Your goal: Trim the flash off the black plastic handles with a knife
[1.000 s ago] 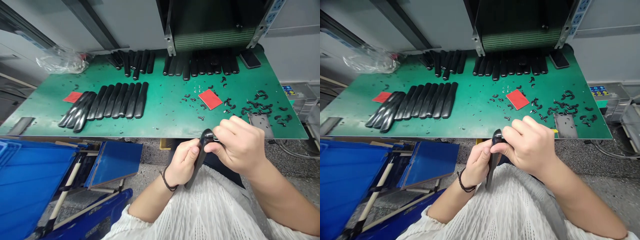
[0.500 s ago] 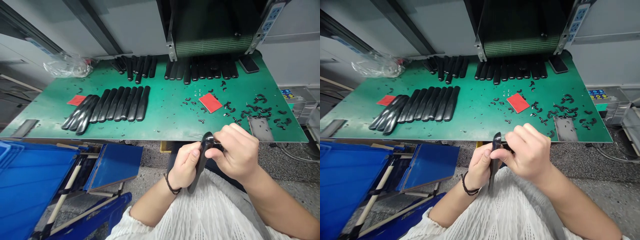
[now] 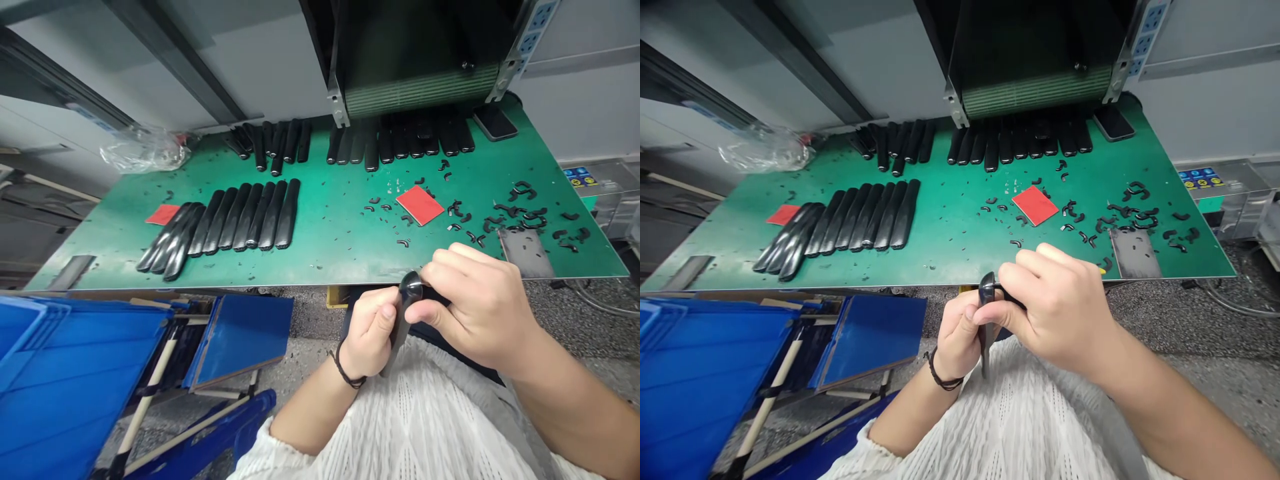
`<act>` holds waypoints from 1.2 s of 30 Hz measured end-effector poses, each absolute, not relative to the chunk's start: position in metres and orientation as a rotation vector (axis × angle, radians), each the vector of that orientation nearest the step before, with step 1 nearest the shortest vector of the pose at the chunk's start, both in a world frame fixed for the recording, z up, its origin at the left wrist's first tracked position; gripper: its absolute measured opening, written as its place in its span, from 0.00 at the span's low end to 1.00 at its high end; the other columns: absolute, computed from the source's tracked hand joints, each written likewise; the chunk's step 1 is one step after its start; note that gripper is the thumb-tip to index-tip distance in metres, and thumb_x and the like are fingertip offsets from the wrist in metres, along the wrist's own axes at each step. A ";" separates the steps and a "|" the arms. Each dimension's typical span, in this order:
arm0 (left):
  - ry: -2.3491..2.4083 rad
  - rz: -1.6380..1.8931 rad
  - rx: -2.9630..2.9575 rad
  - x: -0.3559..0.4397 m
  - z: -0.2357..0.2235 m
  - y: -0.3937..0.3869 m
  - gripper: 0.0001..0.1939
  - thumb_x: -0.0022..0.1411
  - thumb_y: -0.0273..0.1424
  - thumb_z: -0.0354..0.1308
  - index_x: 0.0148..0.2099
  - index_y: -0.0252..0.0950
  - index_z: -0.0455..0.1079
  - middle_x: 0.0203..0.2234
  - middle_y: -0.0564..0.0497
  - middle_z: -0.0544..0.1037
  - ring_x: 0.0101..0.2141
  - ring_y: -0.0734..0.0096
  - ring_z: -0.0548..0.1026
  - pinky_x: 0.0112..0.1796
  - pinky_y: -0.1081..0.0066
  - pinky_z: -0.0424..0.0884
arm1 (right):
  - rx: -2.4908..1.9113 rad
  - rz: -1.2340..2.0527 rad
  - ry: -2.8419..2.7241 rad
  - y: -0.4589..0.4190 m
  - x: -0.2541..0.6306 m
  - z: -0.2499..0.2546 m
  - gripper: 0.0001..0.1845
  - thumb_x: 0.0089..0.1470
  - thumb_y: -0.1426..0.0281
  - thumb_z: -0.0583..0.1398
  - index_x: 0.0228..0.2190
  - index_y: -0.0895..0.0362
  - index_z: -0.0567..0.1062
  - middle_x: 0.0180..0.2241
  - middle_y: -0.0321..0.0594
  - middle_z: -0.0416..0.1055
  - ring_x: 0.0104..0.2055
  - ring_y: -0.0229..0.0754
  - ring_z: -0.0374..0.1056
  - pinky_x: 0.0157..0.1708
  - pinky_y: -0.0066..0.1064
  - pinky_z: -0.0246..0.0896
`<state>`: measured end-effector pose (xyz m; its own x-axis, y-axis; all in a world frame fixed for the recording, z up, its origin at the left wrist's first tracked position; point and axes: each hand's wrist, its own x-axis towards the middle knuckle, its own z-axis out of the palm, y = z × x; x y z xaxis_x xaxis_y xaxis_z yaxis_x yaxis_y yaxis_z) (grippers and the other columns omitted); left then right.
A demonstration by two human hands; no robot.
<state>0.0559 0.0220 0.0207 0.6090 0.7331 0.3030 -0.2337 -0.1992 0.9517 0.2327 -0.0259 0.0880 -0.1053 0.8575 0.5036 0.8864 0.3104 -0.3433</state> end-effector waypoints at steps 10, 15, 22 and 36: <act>0.516 0.873 1.402 0.059 0.016 0.019 0.27 0.76 0.48 0.44 0.33 0.34 0.68 0.20 0.53 0.63 0.24 0.73 0.60 0.28 0.69 0.58 | -1.415 -0.384 -1.891 -0.028 0.231 0.076 0.23 0.66 0.57 0.60 0.23 0.56 0.69 0.21 0.35 0.59 0.28 0.38 0.49 0.27 0.33 0.43; 0.579 0.825 1.253 0.060 0.019 0.019 0.27 0.75 0.49 0.46 0.36 0.33 0.73 0.21 0.52 0.66 0.24 0.71 0.63 0.28 0.68 0.60 | -1.375 -0.211 -1.903 -0.025 0.240 0.079 0.08 0.64 0.73 0.59 0.31 0.56 0.72 0.25 0.36 0.66 0.29 0.38 0.54 0.29 0.33 0.49; 0.679 0.789 1.197 0.063 0.026 0.015 0.29 0.73 0.53 0.48 0.30 0.35 0.68 0.17 0.54 0.64 0.22 0.73 0.59 0.26 0.69 0.57 | -1.545 -0.485 -1.989 -0.019 0.241 0.081 0.28 0.66 0.45 0.53 0.31 0.56 0.73 0.27 0.40 0.67 0.30 0.41 0.55 0.27 0.34 0.44; 0.757 0.843 1.131 0.072 0.033 0.021 0.29 0.73 0.53 0.50 0.28 0.35 0.64 0.20 0.54 0.63 0.24 0.75 0.59 0.27 0.70 0.58 | -1.624 -0.607 -2.047 -0.017 0.232 0.069 0.31 0.68 0.44 0.48 0.24 0.54 0.66 0.24 0.37 0.59 0.30 0.42 0.49 0.27 0.34 0.39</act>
<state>0.0721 0.0210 0.0334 0.4845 0.8702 -0.0896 -0.1825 0.2008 0.9625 0.2318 -0.0166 0.0688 -0.2013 0.7756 0.5982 0.9764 0.2077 0.0593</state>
